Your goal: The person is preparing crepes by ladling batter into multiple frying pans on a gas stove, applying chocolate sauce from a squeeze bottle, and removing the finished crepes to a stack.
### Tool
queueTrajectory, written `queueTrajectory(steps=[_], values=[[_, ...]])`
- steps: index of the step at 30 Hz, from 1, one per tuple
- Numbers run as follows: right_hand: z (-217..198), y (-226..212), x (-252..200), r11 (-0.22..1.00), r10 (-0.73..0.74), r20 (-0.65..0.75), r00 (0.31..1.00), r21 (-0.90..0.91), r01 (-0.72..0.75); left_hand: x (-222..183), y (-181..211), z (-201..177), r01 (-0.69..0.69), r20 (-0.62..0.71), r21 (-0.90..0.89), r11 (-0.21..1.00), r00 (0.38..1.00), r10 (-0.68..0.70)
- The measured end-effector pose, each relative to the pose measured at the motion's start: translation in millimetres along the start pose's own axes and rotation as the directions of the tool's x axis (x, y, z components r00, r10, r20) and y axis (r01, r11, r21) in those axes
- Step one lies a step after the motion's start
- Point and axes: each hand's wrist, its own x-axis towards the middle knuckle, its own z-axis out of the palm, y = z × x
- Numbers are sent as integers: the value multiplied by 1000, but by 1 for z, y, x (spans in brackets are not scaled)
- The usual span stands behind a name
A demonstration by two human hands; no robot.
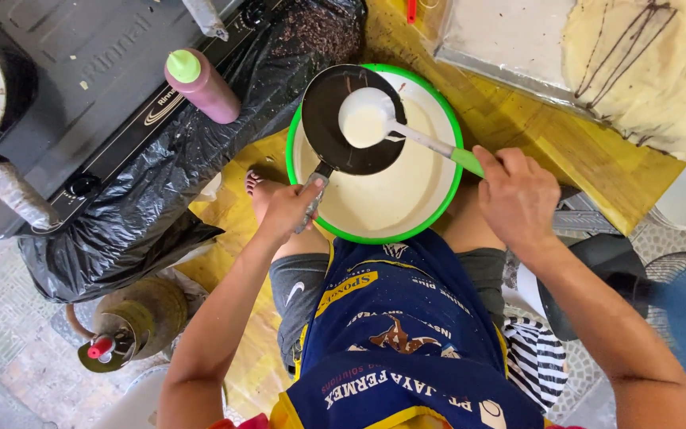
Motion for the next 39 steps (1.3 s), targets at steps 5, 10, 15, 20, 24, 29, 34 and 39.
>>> queueTrajectory(steps=[5,10,15,20,24,29,34,39], values=[[-7,-19,26,984,-83,-174,981,-168,54,-6,14,-11,-17,-65,-131,991,998,8],[2,-12,37,985,-65,-204,977,-167,30,-10,0,-16,-10,-2,-310,951,1000,10],[-18,-16,48,990,-63,-222,973,-134,34,-2,-57,15,44,163,-539,841,985,52],[-42,-21,43,977,-96,-239,966,-210,45,25,-103,82,-122,68,-758,641,962,265],[-61,-21,27,971,-97,-226,969,-237,42,36,-72,95,-188,-1,-724,664,963,271],[-58,-31,6,976,-54,-171,984,-217,16,12,-10,79,30,171,-621,784,980,98],[-23,-35,-1,994,75,-52,996,-80,-79,13,24,44,180,335,-347,921,940,-57],[5,-28,-12,962,258,73,963,76,-263,3,39,31,117,296,-77,990,951,-90]])
